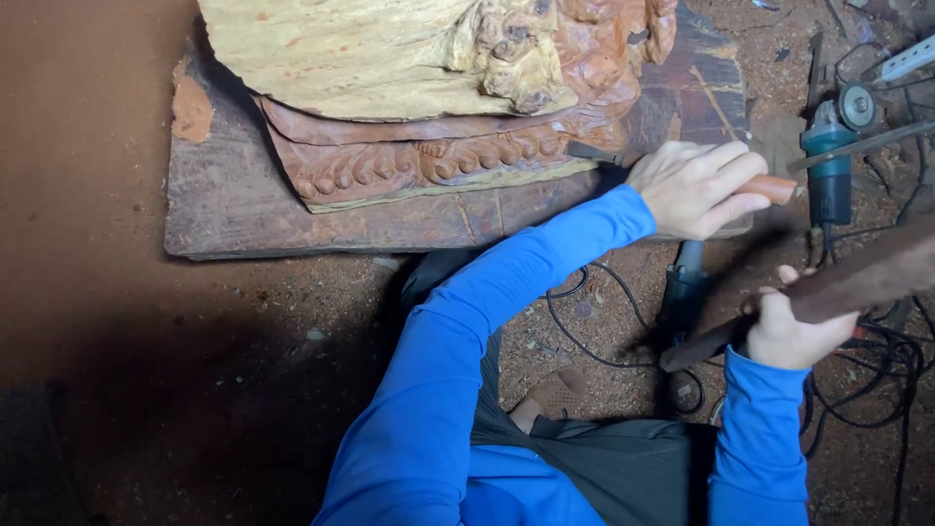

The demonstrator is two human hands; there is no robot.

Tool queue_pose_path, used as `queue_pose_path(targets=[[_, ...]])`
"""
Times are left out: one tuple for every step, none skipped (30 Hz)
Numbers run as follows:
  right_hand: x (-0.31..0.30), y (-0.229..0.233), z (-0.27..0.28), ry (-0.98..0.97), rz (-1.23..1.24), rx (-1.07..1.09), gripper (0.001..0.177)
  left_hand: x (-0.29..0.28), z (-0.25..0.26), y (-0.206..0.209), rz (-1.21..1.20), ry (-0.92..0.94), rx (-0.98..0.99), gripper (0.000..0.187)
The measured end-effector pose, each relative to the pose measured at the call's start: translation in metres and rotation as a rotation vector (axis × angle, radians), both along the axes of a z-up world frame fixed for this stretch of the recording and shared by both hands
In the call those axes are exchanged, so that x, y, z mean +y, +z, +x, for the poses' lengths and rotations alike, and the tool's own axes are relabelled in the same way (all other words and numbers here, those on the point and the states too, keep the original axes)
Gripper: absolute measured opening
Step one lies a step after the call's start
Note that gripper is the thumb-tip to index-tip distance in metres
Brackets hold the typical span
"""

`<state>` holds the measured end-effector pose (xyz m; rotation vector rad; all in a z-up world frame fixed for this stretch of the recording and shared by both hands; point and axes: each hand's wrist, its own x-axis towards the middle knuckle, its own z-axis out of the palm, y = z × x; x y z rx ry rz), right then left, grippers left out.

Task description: The person is using a manual chisel and a wooden mallet to carve decorative patterns into a large piece of wood.

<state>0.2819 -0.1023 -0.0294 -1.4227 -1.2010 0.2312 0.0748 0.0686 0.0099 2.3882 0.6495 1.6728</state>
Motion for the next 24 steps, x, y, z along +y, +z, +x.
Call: queue_pose_path(targets=[[0.002,0.01,-0.006,0.004,0.002,0.0,0.041,0.0,-0.003,0.007,0.002,0.004,0.0,0.027],[0.0,0.02,-0.013,0.018,-0.046,0.158,0.036,-0.003,-0.006,0.013,-0.016,-0.019,-0.042,0.026],[-0.001,0.03,-0.019,0.029,-0.095,0.316,0.031,-0.005,-0.009,0.019,-0.034,-0.042,-0.085,0.025],[0.004,0.027,-0.019,0.029,-0.098,0.313,0.031,-0.003,-0.01,0.019,-0.037,-0.042,-0.087,0.025],[0.009,0.025,-0.018,0.024,-0.068,0.219,0.035,0.0,-0.011,0.02,-0.046,-0.043,-0.095,0.026],[0.012,0.023,-0.016,0.016,-0.039,0.122,0.04,0.001,-0.01,0.02,-0.056,-0.046,-0.104,0.027],[0.011,0.034,-0.026,0.013,-0.043,0.118,0.04,0.002,-0.011,0.021,-0.06,-0.049,-0.108,0.027],[0.009,0.045,-0.034,-0.001,-0.151,-0.232,0.041,0.003,-0.011,0.022,-0.094,-0.047,-0.128,0.027],[0.007,0.056,-0.043,-0.012,-0.266,-0.578,0.044,0.004,-0.012,0.023,-0.128,-0.044,-0.147,0.028],[0.008,0.06,-0.04,-0.016,-0.26,-0.58,0.044,0.005,-0.01,0.024,-0.121,-0.047,-0.149,0.028],[0.008,0.063,-0.038,0.007,-0.16,-0.555,0.045,0.005,-0.01,0.024,-0.13,-0.053,-0.148,0.027],[0.007,0.066,-0.035,0.046,-0.072,-0.533,0.047,0.003,-0.01,0.022,-0.154,-0.047,-0.152,0.026],[0.013,0.057,-0.028,0.057,-0.078,-0.537,0.047,0.004,-0.007,0.017,-0.162,-0.037,-0.157,0.026],[0.018,0.047,-0.022,0.011,-0.047,-0.112,0.034,0.004,-0.004,0.013,-0.144,-0.029,-0.142,0.028],[0.023,0.038,-0.015,-0.034,-0.026,0.312,0.025,0.005,0.001,0.01,-0.127,-0.021,-0.127,0.03],[0.02,0.04,-0.029,-0.03,-0.023,0.31,0.025,0.006,0.0,0.007,-0.123,-0.018,-0.129,0.03],[0.018,0.042,-0.041,-0.007,-0.137,-0.071,0.037,0.007,0.001,0.006,-0.126,-0.014,-0.113,0.031],[0.014,0.045,-0.053,0.009,-0.253,-0.452,0.054,0.008,0.002,0.005,-0.126,-0.016,-0.093,0.033],[0.012,0.046,-0.039,0.005,-0.248,-0.45,0.054,0.009,0.001,0.008,-0.121,-0.019,-0.092,0.033],[0.008,0.047,-0.024,-0.012,-0.184,-0.529,0.048,0.009,0.001,0.009,-0.13,-0.022,-0.118,0.03],[0.004,0.048,-0.009,-0.027,-0.12,-0.607,0.043,0.009,0.0,0.01,-0.139,-0.024,-0.144,0.028],[0.005,0.042,-0.003,-0.027,-0.123,-0.605,0.043,0.009,0.006,0.006,-0.141,-0.024,-0.142,0.028],[0.005,0.037,0.003,-0.067,-0.024,-0.115,0.033,0.008,0.012,0.002,-0.144,0.024,-0.126,0.029],[0.011,0.033,0.008,-0.095,0.07,0.38,0.027,0.012,0.015,0.002,-0.138,0.078,-0.107,0.03]])
